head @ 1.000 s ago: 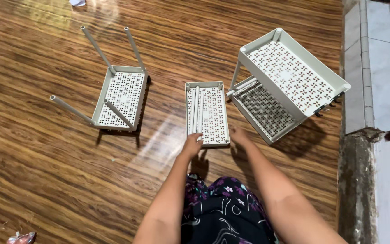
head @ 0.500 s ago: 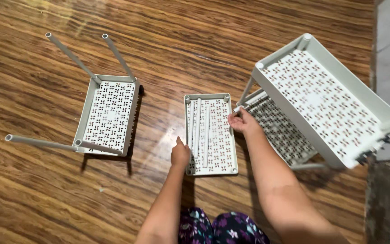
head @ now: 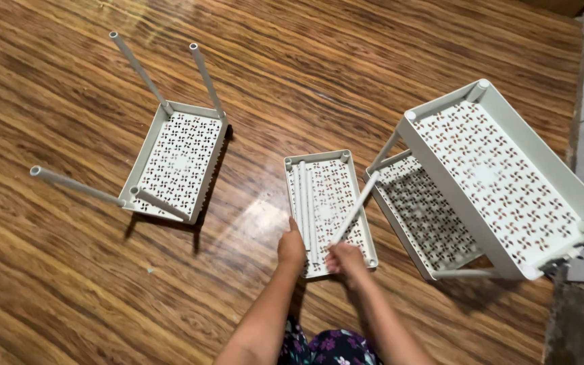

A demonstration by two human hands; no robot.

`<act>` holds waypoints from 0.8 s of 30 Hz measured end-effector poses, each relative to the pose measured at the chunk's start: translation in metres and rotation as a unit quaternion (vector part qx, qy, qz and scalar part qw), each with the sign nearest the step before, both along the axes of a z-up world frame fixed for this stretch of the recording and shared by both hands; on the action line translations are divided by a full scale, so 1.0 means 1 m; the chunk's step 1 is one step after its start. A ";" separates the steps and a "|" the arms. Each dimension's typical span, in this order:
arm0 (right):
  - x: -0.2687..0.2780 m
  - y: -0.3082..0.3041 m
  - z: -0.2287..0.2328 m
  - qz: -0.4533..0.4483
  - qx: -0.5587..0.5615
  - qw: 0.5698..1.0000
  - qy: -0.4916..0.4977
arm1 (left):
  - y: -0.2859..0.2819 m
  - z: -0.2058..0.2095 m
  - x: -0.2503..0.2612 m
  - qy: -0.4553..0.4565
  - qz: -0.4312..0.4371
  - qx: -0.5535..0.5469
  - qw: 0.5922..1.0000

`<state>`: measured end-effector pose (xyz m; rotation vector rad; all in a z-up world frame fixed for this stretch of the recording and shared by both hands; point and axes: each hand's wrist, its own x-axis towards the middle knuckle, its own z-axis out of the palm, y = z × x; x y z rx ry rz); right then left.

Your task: The person disassembles a white plastic three-tier rolling cart by removing the vertical support poles and separating the trays. They place the poles into one of the trays and handle the wheels and trays on the floor.

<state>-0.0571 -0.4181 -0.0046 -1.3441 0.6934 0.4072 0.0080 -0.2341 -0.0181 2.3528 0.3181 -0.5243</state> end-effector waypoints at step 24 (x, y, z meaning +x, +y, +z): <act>-0.013 0.155 0.182 0.181 -0.358 0.682 -0.611 | 0.132 0.314 0.008 -0.318 0.021 -0.183 0.930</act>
